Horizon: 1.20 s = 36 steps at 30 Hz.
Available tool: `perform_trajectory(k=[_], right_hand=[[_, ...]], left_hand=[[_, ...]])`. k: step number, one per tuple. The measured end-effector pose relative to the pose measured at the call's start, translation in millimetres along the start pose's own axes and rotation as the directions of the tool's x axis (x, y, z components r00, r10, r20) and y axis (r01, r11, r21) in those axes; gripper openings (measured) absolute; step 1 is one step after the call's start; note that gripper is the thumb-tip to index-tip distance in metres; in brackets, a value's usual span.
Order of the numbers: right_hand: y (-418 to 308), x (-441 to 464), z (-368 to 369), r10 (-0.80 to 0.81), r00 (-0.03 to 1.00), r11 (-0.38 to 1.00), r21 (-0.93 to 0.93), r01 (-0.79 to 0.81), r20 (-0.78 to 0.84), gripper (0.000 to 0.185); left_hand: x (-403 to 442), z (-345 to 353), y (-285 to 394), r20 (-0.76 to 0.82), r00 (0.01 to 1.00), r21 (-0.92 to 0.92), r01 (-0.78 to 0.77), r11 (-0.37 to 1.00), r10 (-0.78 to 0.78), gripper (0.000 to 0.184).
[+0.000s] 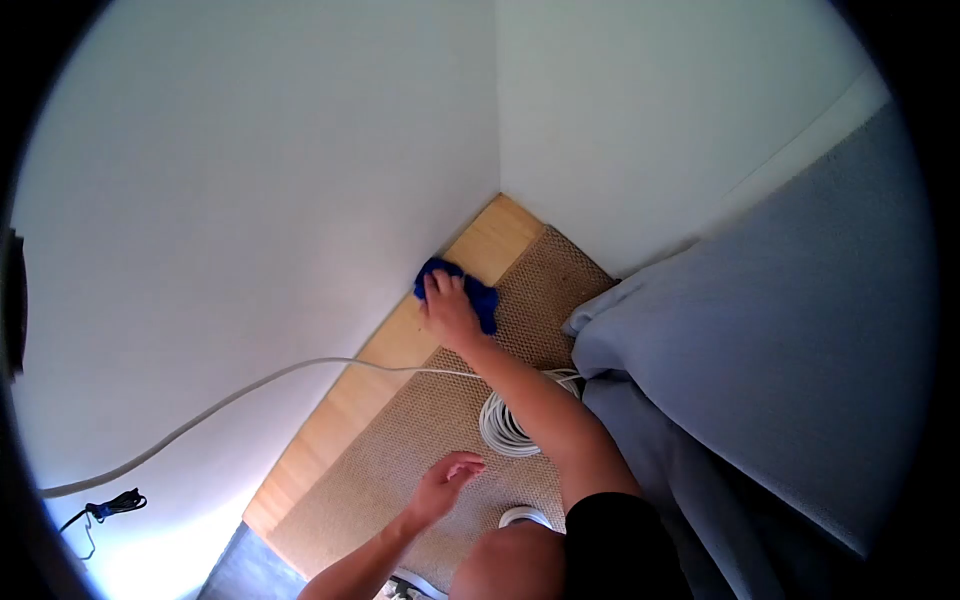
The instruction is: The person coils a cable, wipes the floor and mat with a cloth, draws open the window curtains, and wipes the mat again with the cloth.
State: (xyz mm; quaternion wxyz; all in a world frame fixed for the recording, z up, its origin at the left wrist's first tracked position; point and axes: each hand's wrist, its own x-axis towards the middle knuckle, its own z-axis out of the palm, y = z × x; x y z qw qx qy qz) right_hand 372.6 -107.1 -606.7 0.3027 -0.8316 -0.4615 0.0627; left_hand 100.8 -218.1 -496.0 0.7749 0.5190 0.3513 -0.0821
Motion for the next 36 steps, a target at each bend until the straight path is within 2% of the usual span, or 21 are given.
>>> perform_trajectory(k=[3, 5, 6, 8, 9, 11, 13, 16, 17, 18, 20, 21, 23, 25, 26, 28, 29, 31, 32, 33, 36], right_hand=[[2.0, -4.4, 1.4, -0.108, 0.993, 0.992, 0.064, 0.106, 0.036, 0.044], [30.7, 4.9, -4.4, -0.135, 0.991, 0.986, -0.101, 0.133, -0.017, 0.033], [54.4, 16.8, -1.9, 0.149, 0.988, 0.988, 0.054, -0.147, -0.030, 0.028], [85.5, 43.8, -49.8, 0.358, 0.891, 0.934, 0.119, -0.338, -0.280, 0.026], [115.1, 49.4, -56.4, 0.117, 0.900, 0.957, -0.195, -0.215, -0.420, 0.029], [115.1, 50.6, -57.3, 0.078, 0.929, 0.980, -0.146, -0.139, -0.361, 0.036], [91.1, 47.0, -39.9, -0.065, 0.970, 0.974, -0.224, 0.012, -0.233, 0.040], [35.7, 23.2, -8.1, 0.012, 0.983, 0.997, 0.078, 0.002, -0.181, 0.042], [15.2, 7.2, 3.5, -0.014, 0.994, 0.996, 0.091, 0.024, -0.106, 0.044], [-1.3, -6.8, 14.9, -0.024, 0.995, 0.989, 0.147, 0.009, 0.101, 0.041], [-37.3, -39.2, 31.3, -0.409, 0.855, 0.864, 0.436, 0.251, 0.318, 0.033], [-55.4, -54.4, 36.2, -0.392, 0.884, 0.855, 0.455, 0.249, 0.255, 0.028], [-53.5, -43.1, 39.1, -0.347, 0.884, 0.813, 0.571, 0.117, 0.313, 0.032], [-40.2, -32.8, 29.0, -0.233, 0.938, 0.720, 0.694, -0.011, 0.256, 0.032], [-41.3, -27.5, 3.8, 0.031, 0.894, 0.549, 0.740, -0.389, 0.447, 0.031], [-7.0, -16.4, -4.8, 0.270, 0.921, 0.358, 0.859, -0.366, 0.280, 0.032], [4.0, -7.3, -21.6, 0.230, 0.971, 0.734, 0.666, -0.131, -0.063, 0.033], [35.3, 11.1, -32.4, 0.184, 0.948, 0.905, 0.421, -0.061, -0.260, 0.032], [53.0, 17.6, -24.8, 0.105, 0.936, 0.978, 0.205, -0.037, -0.335, 0.036], [46.8, 16.4, -20.1, 0.099, 0.939, 0.977, 0.210, -0.030, -0.328, 0.036], [20.0, 2.5, -5.4, 0.006, 0.988, 1.000, -0.025, -0.010, -0.155, 0.042]], left_hand=[[1.0, 2.1, -11.1, 0.009, 1.000, -0.034, -0.001, 0.999, 0.001, 0.023], [-3.8, 3.7, -15.6, 0.002, 1.000, -0.059, -0.010, 0.998, 0.010, 0.022], [-6.8, 3.2, -16.0, 0.009, 1.000, -0.022, 0.001, 1.000, -0.001, 0.022], [-10.4, 5.9, -20.0, 0.000, 1.000, 0.013, 0.018, 1.000, -0.018, 0.023], [-14.0, 6.4, -25.0, 0.012, 1.000, -0.019, 0.000, 1.000, 0.000, 0.023], [-19.4, 3.8, -33.9, 0.012, 1.000, -0.053, -0.012, 0.999, 0.012, 0.023], [-19.8, 6.9, -43.4, 0.022, 1.000, -0.015, -0.021, 1.000, 0.022, 0.023], [-21.5, 10.4, -43.2, 0.001, 1.000, 0.001, -0.020, 1.000, 0.020, 0.022], [-21.6, 10.9, -35.3, -0.006, 1.000, 0.001, -0.019, 1.000, 0.019, 0.022], [-22.0, 12.2, -24.0, 0.022, 1.000, 0.029, -0.019, 0.999, 0.018, 0.022], [-21.3, 14.5, -17.1, 0.042, 0.999, 0.057, -0.029, 0.998, 0.027, 0.021], [-21.2, 16.2, -17.0, 0.039, 0.998, 0.074, -0.043, 0.996, 0.041, 0.022], [-26.8, 20.8, -18.6, 0.019, 0.999, 0.087, -0.045, 0.995, 0.044, 0.022], [-32.3, 21.9, -9.4, -0.018, 0.999, 0.190, -0.045, 0.981, 0.049, 0.022], [-36.9, 21.0, -10.0, -0.035, 0.998, 0.184, -0.041, 0.982, 0.048, 0.022], [-42.3, 23.0, -14.8, -0.022, 0.995, 0.144, -0.094, 0.985, 0.099, 0.023], [-43.2, 22.6, -15.9, -0.032, 0.994, 0.133, -0.095, 0.986, 0.101, 0.023], [-45.4, 20.9, -22.3, -0.026, 0.999, 0.152, -0.020, 0.988, 0.025, 0.023], [-48.6, 19.9, -20.5, -0.038, 0.999, 0.146, -0.019, 0.989, 0.025, 0.023], [-52.4, 18.7, -16.3, -0.050, 0.999, 0.164, -0.013, 0.986, 0.021, 0.023], [-61.5, 16.5, -17.8, -0.064, 0.998, 0.155, -0.007, 0.988, 0.017, 0.023]])
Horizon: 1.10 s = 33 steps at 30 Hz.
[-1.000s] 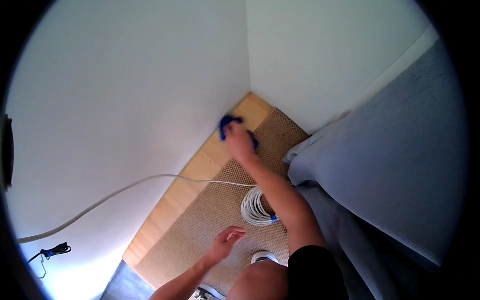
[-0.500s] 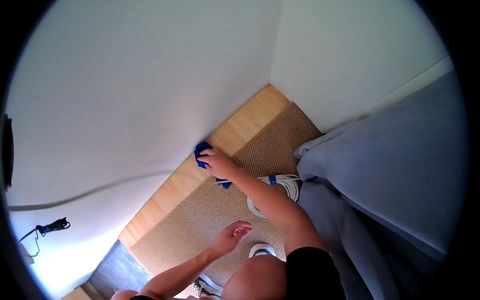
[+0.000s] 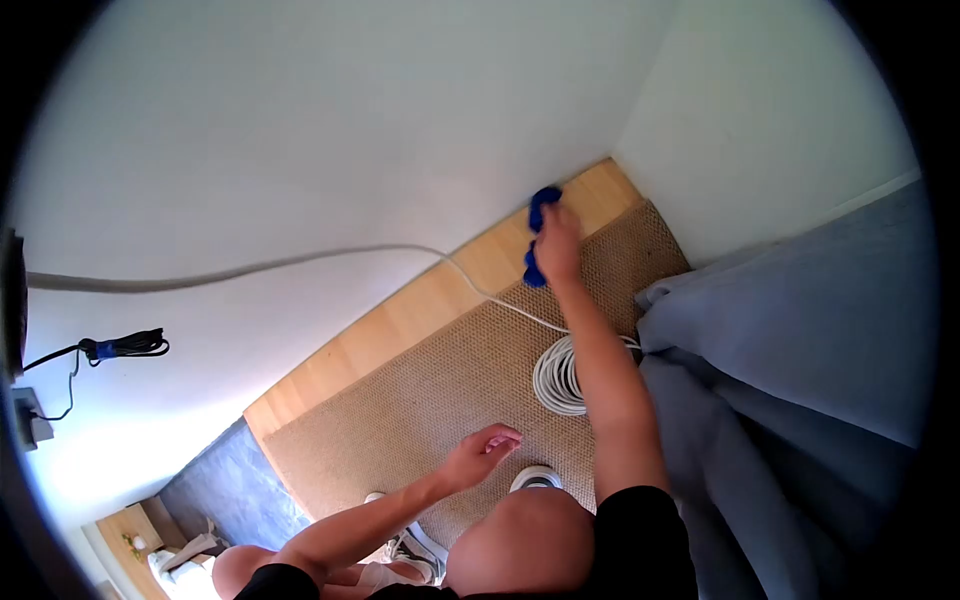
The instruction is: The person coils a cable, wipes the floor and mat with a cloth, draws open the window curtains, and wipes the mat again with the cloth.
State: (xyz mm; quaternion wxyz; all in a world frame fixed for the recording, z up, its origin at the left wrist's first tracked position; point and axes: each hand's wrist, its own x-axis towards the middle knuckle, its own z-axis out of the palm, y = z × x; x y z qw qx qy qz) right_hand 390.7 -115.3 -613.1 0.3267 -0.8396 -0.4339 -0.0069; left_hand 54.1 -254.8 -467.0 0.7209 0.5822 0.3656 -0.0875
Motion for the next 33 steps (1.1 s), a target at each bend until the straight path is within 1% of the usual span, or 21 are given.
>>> perform_trajectory(k=[3, 4, 5, 8, 10, 11, 12, 13, 14, 15, 17, 19, 21, 22, 25, 27, 28, 29, 30, 31, 33], right_hand=[[-60.2, -37.0, 18.0, -0.102, 0.976, 0.986, 0.152, 0.073, 0.193, 0.044], [-73.5, -50.6, 32.8, -0.133, 0.982, 0.975, 0.198, 0.104, 0.138, 0.044], [-86.1, -54.2, 28.7, -0.084, 0.981, 0.976, 0.211, 0.047, 0.174, 0.043], [-86.4, -46.0, 26.7, -0.176, 0.964, 0.970, 0.199, 0.136, 0.198, 0.040], [-90.7, -47.7, 32.7, -0.344, 0.767, 0.837, 0.547, -0.011, 0.542, 0.038], [-91.0, -48.4, 32.4, -0.347, 0.757, 0.838, 0.545, -0.015, 0.554, 0.038], [-91.0, -42.8, 30.7, -0.166, 0.791, 0.702, 0.634, -0.325, 0.589, 0.037], [-92.0, -42.1, 26.9, 0.015, 0.755, 0.462, 0.665, -0.587, 0.656, 0.037], [-86.6, -38.3, 8.5, 0.130, 0.767, 0.288, 0.716, -0.636, 0.629, 0.037], [-78.7, -31.6, -19.0, 0.250, 0.759, 0.108, 0.762, -0.639, 0.601, 0.037], [-80.4, -33.7, -70.0, 0.456, 0.828, 0.094, 0.907, -0.410, 0.327, 0.036], [-85.0, -47.0, -113.4, 0.579, 0.814, 0.438, 0.858, -0.269, -0.040, 0.033], [-110.1, -67.5, -167.2, 0.510, 0.851, 0.505, 0.844, -0.179, -0.125, 0.031], [-120.4, -81.2, -182.8, 0.433, 0.869, 0.698, 0.699, -0.155, -0.239, 0.031], [-135.5, -132.2, -185.3, 0.360, 0.915, 0.777, 0.601, -0.187, -0.180, 0.034], [-145.7, -161.1, -164.3, 0.495, 0.855, 0.505, 0.750, -0.427, 0.154, 0.033], [-151.2, -171.1, -154.2, 0.429, 0.865, 0.486, 0.741, -0.464, 0.260, 0.033], [-145.9, -181.8, -135.0, 0.405, 0.841, 0.552, 0.637, -0.538, 0.358, 0.034], [-153.7, -182.0, -124.1, 0.362, 0.816, 0.484, 0.658, -0.577, 0.450, 0.033], [-157.3, -176.4, -113.6, 0.374, 0.712, 0.369, 0.609, -0.702, 0.595, 0.032], [-149.1, -167.7, -67.6, 0.494, 0.650, 0.313, 0.579, -0.753, 0.578, 0.032]], left_hand=[[-4.1, 0.2, -11.1, -0.011, 1.000, -0.045, -0.010, 0.999, 0.009, 0.023], [-3.4, 1.1, -14.6, -0.020, 1.000, -0.062, -0.013, 0.998, 0.012, 0.023], [-3.4, 2.8, -17.2, -0.022, 1.000, -0.065, -0.020, 0.998, 0.018, 0.023], [-3.4, -1.8, -19.5, -0.049, 0.994, -0.025, -0.100, 0.995, 0.098, 0.022], [-3.0, -8.4, -19.1, -0.083, 0.990, 0.008, -0.117, 0.993, 0.117, 0.021], [-2.1, -14.3, -19.1, -0.112, 0.984, 0.071, -0.133, 0.989, 0.141, 0.021], [3.7, -26.0, -15.3, -0.140, 0.977, 0.131, -0.145, 0.981, 0.164, 0.021], [9.0, -37.0, -16.4, -0.208, 0.950, 0.197, -0.192, 0.961, 0.232, 0.022], [14.4, -48.7, -22.2, -0.267, 0.915, 0.269, -0.230, 0.935, 0.302, 0.023], [23.3, -59.4, -32.6, -0.334, 0.902, 0.210, -0.211, 0.955, 0.273, 0.023], [39.8, -79.1, -29.7, -0.418, 0.874, 0.163, -0.194, 0.967, 0.246, 0.026], [58.8, -91.0, -17.4, -0.435, 0.864, 0.166, -0.199, 0.966, 0.253, 0.028], [77.0, -95.8, -11.8, -0.419, 0.883, 0.128, -0.171, 0.977, 0.210, 0.037], [81.9, -92.6, -7.5, -0.416, 0.884, 0.123, -0.180, 0.976, 0.215, 0.037], [86.6, -67.9, 11.5, -0.348, 0.903, -0.002, -0.269, 0.963, 0.251, 0.050], [74.3, -48.2, 19.4, -0.246, 0.876, -0.056, -0.440, 0.896, 0.415, 0.053], [71.7, -47.4, 13.2, -0.248, 0.875, -0.059, -0.441, 0.895, 0.415, 0.053], [70.9, -50.7, 2.4, -0.165, 0.934, -0.265, -0.351, 0.898, 0.317, 0.053], [70.8, -54.1, -8.5, -0.061, 0.971, -0.451, -0.232, 0.862, 0.230, 0.052], [71.0, -55.5, -22.3, -0.063, 0.971, -0.450, -0.234, 0.862, 0.231, 0.052], [73.0, -61.2, -42.9, -0.301, 0.953, -0.518, -0.190, 0.834, 0.030, 0.053]])
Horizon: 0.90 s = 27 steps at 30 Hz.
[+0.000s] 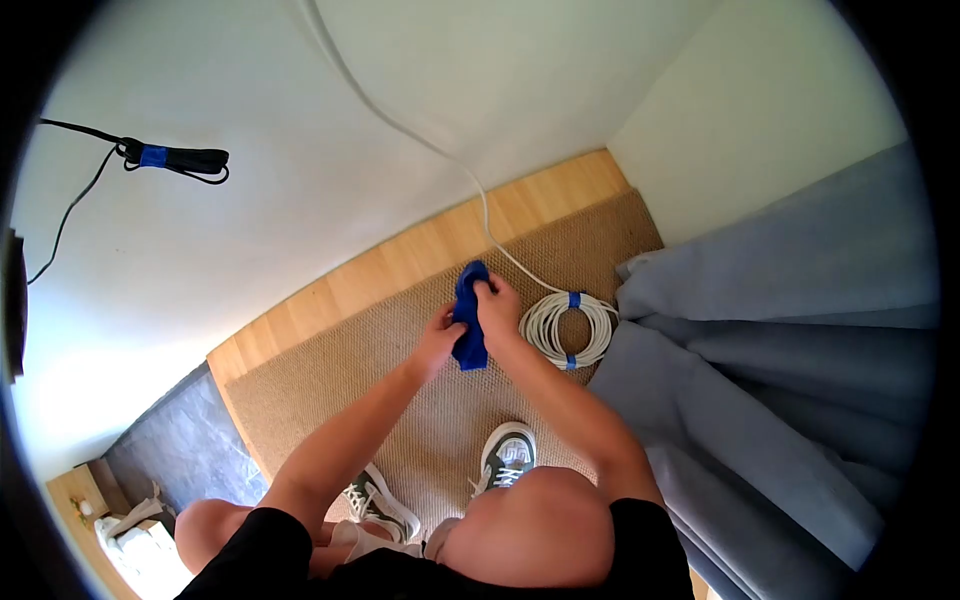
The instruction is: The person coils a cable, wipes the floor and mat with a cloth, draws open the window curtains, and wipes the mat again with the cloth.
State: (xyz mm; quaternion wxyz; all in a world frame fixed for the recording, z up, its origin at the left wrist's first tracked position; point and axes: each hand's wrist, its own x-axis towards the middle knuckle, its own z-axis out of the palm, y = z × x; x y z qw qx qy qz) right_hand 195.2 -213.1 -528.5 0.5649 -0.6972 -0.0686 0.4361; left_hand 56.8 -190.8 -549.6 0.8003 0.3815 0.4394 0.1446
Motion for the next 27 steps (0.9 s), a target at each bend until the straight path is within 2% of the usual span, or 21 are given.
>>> perform_trajectory(k=[1, 2, 3, 4, 5, 6, 8, 9, 13, 14, 15, 16, 17, 18, 19, 20, 21, 23, 24, 26, 27], right_hand=[[0.2, 18.9, 4.5, -0.001, 1.000, 1.000, 0.000, 0.001, 0.002, 0.032], [-3.0, 38.3, 9.5, -0.237, 0.963, 0.962, -0.168, 0.215, -0.129, 0.033], [-8.7, 55.1, 14.6, -0.473, 0.855, 0.853, -0.353, 0.385, -0.212, 0.034], [-16.3, 70.4, 15.7, -0.630, 0.749, 0.744, -0.437, 0.505, -0.205, 0.038], [-21.4, 89.2, 14.2, -0.692, 0.706, 0.674, -0.485, 0.556, -0.152, 0.043], [-26.2, 105.8, 12.0, -0.693, 0.705, 0.675, -0.481, 0.559, -0.153, 0.043], [-29.0, 135.1, 3.9, -0.750, 0.639, 0.402, -0.650, 0.645, 0.171, 0.045], [-29.2, 146.7, -1.7, -0.675, 0.669, 0.212, -0.787, 0.579, 0.310, 0.047], [-7.6, 153.8, 8.9, -0.690, 0.649, 0.131, -0.826, 0.548, 0.321, 0.054], [-2.2, 147.6, 16.6, -0.671, 0.642, 0.044, -0.845, 0.533, 0.371, 0.051], [10.1, 144.0, 27.7, -0.708, 0.613, 0.085, -0.819, 0.568, 0.351, 0.048], [11.5, 135.7, 40.2, -0.575, 0.742, 0.264, -0.780, 0.567, 0.345, 0.044], [18.8, 119.2, 48.8, -0.650, 0.618, 0.101, -0.756, 0.646, 0.441, 0.043], [33.8, 110.3, 59.8, -0.624, 0.634, 0.197, -0.693, 0.694, 0.457, 0.048], [40.6, 100.1, 73.7, -0.608, 0.597, 0.052, -0.724, 0.688, 0.524, 0.053], [45.2, 89.2, 86.3, -0.536, 0.631, 0.120, -0.689, 0.715, 0.561, 0.055], [43.4, 70.1, 97.1, -0.504, 0.627, 0.208, -0.621, 0.755, 0.594, 0.055], [75.6, 53.0, 116.3, -0.458, 0.541, 0.209, -0.507, 0.836, 0.705, 0.059], [70.3, 35.6, 118.4, -0.368, 0.534, 0.262, -0.466, 0.845, 0.761, 0.061], [67.9, 14.9, 112.9, -0.417, 0.476, 0.285, -0.385, 0.878, 0.774, 0.062], [60.5, 14.3, 107.7, -0.423, 0.480, 0.284, -0.391, 0.876, 0.769, 0.062]], left_hand=[[4.4, -6.3, 3.6, -0.045, 0.999, 0.102, 0.004, 0.995, 0.001, 0.052], [6.9, -11.2, 4.8, -0.047, 0.999, 0.102, 0.002, 0.995, 0.002, 0.052], [9.2, -16.4, 5.4, -0.069, 0.997, 0.159, -0.030, 0.987, 0.042, 0.050], [10.7, -20.3, 7.7, -0.088, 0.993, 0.217, -0.062, 0.974, 0.083, 0.048], [11.4, -23.1, 9.8, -0.091, 0.992, 0.219, -0.065, 0.973, 0.087, 0.048], [9.8, -25.0, 12.9, -0.071, 0.994, 0.263, -0.068, 0.962, 0.089, 0.046], [3.0, -31.1, 10.7, -0.055, 0.994, 0.310, -0.068, 0.948, 0.090, 0.044], [-3.2, -34.2, 7.4, -0.033, 0.996, 0.283, -0.065, 0.957, 0.078, 0.041], [-23.5, -43.6, 4.1, -0.036, 0.999, 0.206, 0.000, 0.979, 0.007, 0.033], [-23.4, -50.6, -3.1, -0.026, 1.000, 0.210, 0.004, 0.978, 0.001, 0.033], [-17.7, -62.3, -19.5, -0.063, 0.993, 0.220, -0.085, 0.972, 0.101, 0.031], [-13.2, -68.4, -29.3, -0.088, 0.977, 0.230, -0.170, 0.958, 0.195, 0.029], [-20.3, -66.1, -17.6, -0.159, 0.974, 0.246, -0.117, 0.962, 0.159, 0.029], [-24.6, -63.9, -3.2, -0.233, 0.963, 0.259, -0.069, 0.963, 0.132, 0.028], [-22.0, -70.9, -7.9, -0.281, 0.927, 0.349, -0.141, 0.927, 0.247, 0.027], [-20.9, -77.7, -14.0, -0.320, 0.874, 0.439, -0.204, 0.875, 0.364, 0.026], [-24.7, -80.1, -12.6, -0.306, 0.881, 0.439, -0.206, 0.874, 0.362, 0.026], [-35.9, -80.5, -1.9, -0.459, 0.777, 0.577, -0.108, 0.810, 0.431, 0.026], [-38.6, -78.2, 2.4, -0.449, 0.781, 0.581, -0.114, 0.806, 0.434, 0.026], [-42.6, -74.0, 11.4, -0.460, 0.724, 0.706, -0.054, 0.706, 0.515, 0.027], [-43.1, -70.1, 17.1, -0.451, 0.727, 0.709, -0.059, 0.702, 0.517, 0.027]])
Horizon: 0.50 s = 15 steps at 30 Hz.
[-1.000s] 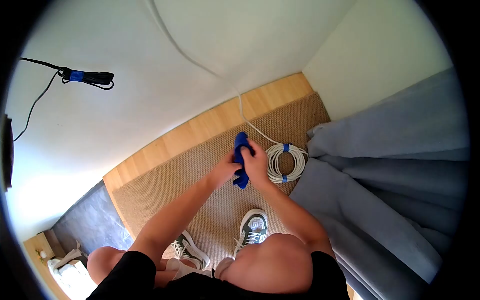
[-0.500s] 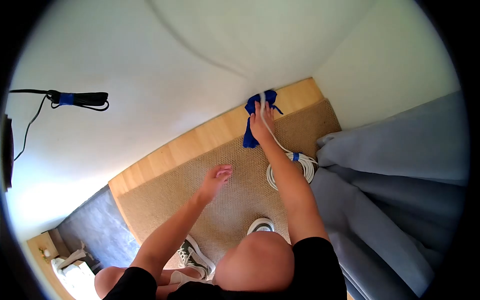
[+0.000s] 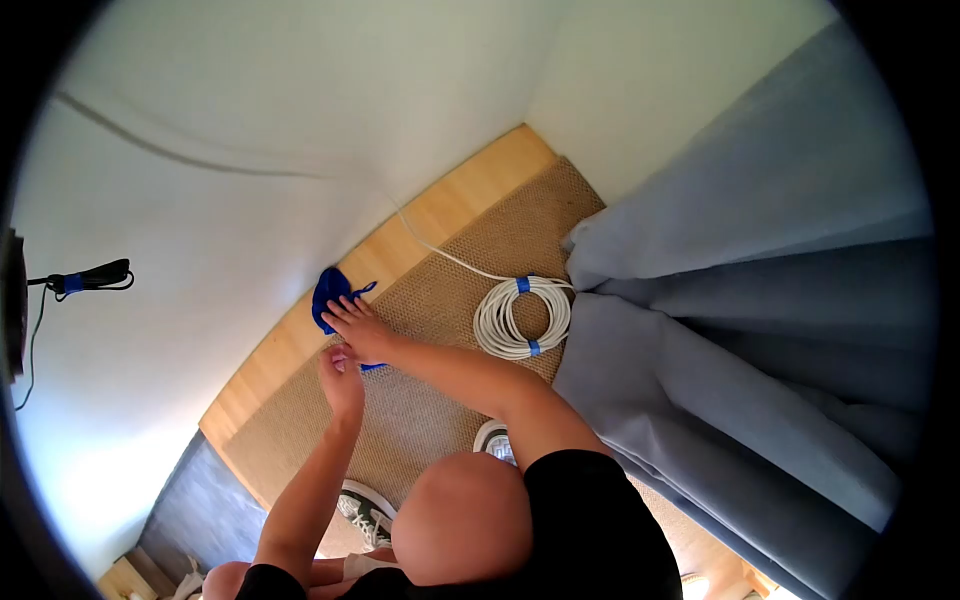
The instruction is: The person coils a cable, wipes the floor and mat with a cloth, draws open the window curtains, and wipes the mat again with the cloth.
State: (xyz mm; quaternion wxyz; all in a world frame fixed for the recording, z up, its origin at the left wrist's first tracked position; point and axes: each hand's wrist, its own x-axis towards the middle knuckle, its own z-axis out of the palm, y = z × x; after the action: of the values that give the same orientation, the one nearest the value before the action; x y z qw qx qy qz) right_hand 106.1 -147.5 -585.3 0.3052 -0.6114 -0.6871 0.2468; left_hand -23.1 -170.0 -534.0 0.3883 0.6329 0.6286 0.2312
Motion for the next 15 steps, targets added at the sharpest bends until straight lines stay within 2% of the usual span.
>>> perform_trajectory(k=[2, 3, 4, 5, 6, 7, 8, 9, 10, 11, 12, 13, 14, 15], right_hand=[[0.2, -14.5, -23.5, -0.021, 0.990, 0.999, 0.047, 0.028, -0.138, 0.056], [3.5, -25.9, -36.6, 0.008, 0.981, 0.989, 0.143, 0.020, -0.192, 0.054], [5.9, -44.0, -53.5, 0.042, 0.969, 0.971, 0.238, 0.018, -0.244, 0.051], [-10.2, -67.8, -100.6, 0.186, 0.963, 0.963, 0.229, -0.140, -0.193, 0.043], [-1.6, -100.5, -107.5, 0.345, 0.897, 0.927, 0.252, -0.279, -0.278, 0.036], [15.0, -129.0, -114.1, 0.333, 0.813, 0.941, 0.119, -0.316, -0.478, 0.031], [35.2, -155.3, -124.6, 0.352, 0.708, 0.923, 0.100, -0.372, -0.612, 0.030], [47.5, -179.3, -148.7, 0.427, 0.603, 0.858, 0.091, -0.506, -0.673, 0.029], [69.0, -209.4, -156.0, 0.475, 0.480, 0.767, 0.079, -0.637, -0.738, 0.035], [66.5, -225.4, -170.9, 0.499, 0.429, 0.658, 0.007, -0.753, -0.753, 0.038], [64.2, -234.1, -185.5, 0.511, 0.375, 0.531, -0.058, -0.845, -0.774, 0.042], [67.7, -240.6, -195.3, 0.505, 0.370, 0.534, -0.054, -0.844, -0.780, 0.042], [72.8, -243.4, -203.3, 0.493, 0.543, 0.554, -0.236, -0.798, -0.680, 0.046], [79.3, -242.0, -209.8, 0.476, 0.691, 0.572, -0.405, -0.713, -0.544, 0.049]], left_hand=[[-3.0, 2.9, 12.5, -0.035, 0.950, 0.265, -0.292, 0.919, 0.312, 0.026], [-2.3, 11.1, 17.1, -0.026, 0.948, 0.260, -0.300, 0.918, 0.318, 0.026], [-3.9, 21.4, 22.3, 0.075, 0.973, 0.063, -0.224, 0.972, 0.220, 0.027], [-6.6, 32.8, 29.0, 0.193, 0.972, -0.126, -0.115, 0.985, 0.138, 0.028], [-14.1, 44.8, 37.5, 0.270, 0.948, -0.115, -0.145, 0.983, 0.171, 0.030], [-22.0, 57.9, 46.6, 0.341, 0.918, -0.105, -0.176, 0.979, 0.202, 0.031], [-26.1, 74.6, 47.8, 0.462, 0.871, -0.062, -0.158, 0.985, 0.169, 0.035], [-29.1, 94.6, 50.6, 0.574, 0.809, -0.017, -0.147, 0.989, 0.130, 0.040], [-37.1, 108.0, 71.3, 0.626, 0.780, 0.036, -0.047, 0.998, 0.014, 0.045], [-48.5, 119.9, 91.5, 0.668, 0.737, 0.097, 0.050, 0.994, -0.102, 0.051], [-58.7, 141.4, 92.5, 0.667, 0.739, 0.092, 0.040, 0.995, -0.091, 0.051], [-67.9, 166.2, 85.3, 0.598, 0.800, 0.118, -0.027, 0.993, -0.049, 0.056], [-72.3, 182.8, 83.0, 0.520, 0.854, 0.150, -0.092, 0.984, 0.000, 0.060], [-73.5, 188.7, 91.1, 0.513, 0.858, 0.148, -0.102, 0.984, 0.011, 0.060]])
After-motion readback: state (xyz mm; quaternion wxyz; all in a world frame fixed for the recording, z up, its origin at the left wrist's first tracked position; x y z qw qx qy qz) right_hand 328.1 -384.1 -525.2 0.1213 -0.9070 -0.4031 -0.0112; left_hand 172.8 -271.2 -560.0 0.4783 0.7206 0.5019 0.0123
